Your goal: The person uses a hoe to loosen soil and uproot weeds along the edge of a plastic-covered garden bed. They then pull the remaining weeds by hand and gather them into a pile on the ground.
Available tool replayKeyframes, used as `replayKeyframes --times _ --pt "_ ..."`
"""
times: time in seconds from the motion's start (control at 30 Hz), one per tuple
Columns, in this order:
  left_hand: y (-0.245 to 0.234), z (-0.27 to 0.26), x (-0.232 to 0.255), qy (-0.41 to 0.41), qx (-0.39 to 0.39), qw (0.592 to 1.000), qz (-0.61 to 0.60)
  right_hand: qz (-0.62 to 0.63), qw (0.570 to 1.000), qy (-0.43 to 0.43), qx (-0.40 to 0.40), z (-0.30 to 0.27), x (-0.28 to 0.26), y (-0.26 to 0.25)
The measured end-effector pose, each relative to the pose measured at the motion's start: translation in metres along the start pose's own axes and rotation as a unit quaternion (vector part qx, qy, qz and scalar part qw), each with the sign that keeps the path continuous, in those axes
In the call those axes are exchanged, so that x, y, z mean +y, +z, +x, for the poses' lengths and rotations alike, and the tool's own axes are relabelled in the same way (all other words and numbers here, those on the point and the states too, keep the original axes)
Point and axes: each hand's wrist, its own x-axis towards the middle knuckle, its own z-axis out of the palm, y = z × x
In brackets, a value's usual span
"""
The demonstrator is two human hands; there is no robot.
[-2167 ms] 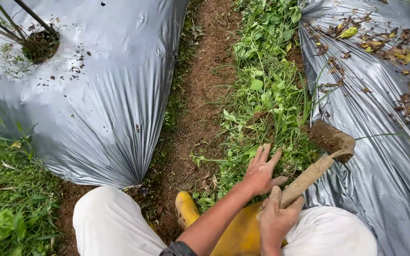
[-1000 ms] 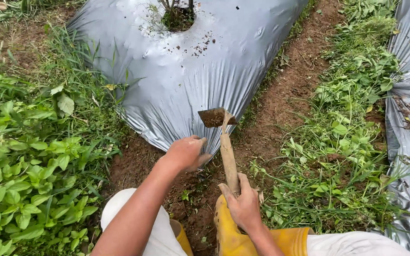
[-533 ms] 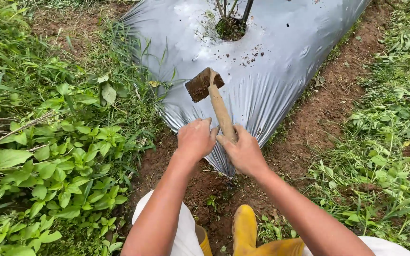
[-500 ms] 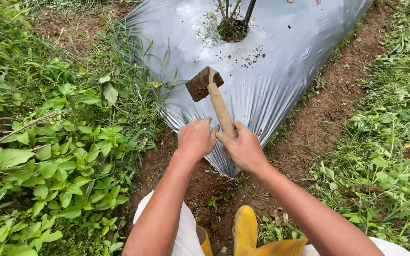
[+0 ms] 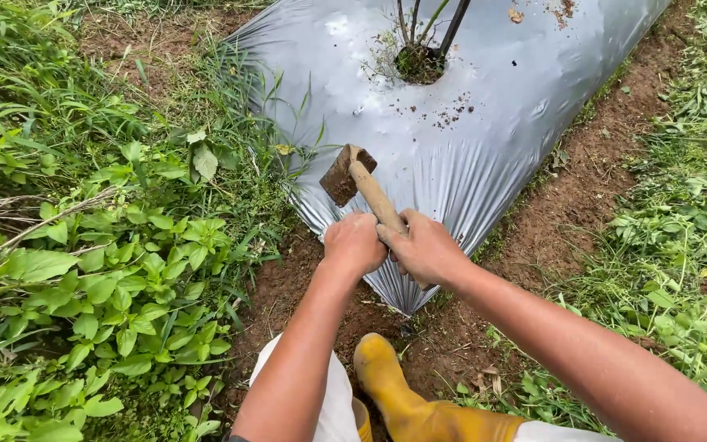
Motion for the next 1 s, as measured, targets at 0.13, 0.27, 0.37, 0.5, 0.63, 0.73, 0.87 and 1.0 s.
replayKeyframes --times 0.13,0.27,0.37,0.5,0.63,0.73,0.87,1.0 --pt "0.015 0.014 -0.023 -0.027 -0.021 0.999 -0.005 0.036 0.999 0.006 -0.009 0.02 0.007 0.015" --pt "0.005 0.016 -0.051 -0.062 -0.062 0.996 -0.008 0.03 0.997 -0.001 -0.07 0.042 0.0 0.037" --pt "-0.002 0.016 -0.075 -0.082 -0.088 0.993 0.003 0.051 0.993 -0.008 -0.102 0.061 0.01 0.057" --pt "0.019 0.034 -0.146 -0.135 -0.061 0.988 0.042 0.061 0.992 0.007 -0.109 0.078 0.027 0.076" --pt "0.041 0.047 -0.236 -0.215 0.007 0.974 0.078 0.009 0.994 -0.015 -0.107 0.1 0.043 0.093" --pt "0.077 0.054 -0.282 -0.212 0.08 0.97 0.093 0.013 0.997 -0.005 -0.081 0.108 0.036 0.103" --pt "0.077 0.06 -0.266 -0.115 0.052 0.984 0.122 0.033 0.999 -0.007 -0.037 0.137 0.046 0.116" --pt "0.072 0.084 -0.248 0.022 0.008 0.986 0.167 0.056 0.998 -0.025 -0.019 0.155 0.041 0.119"
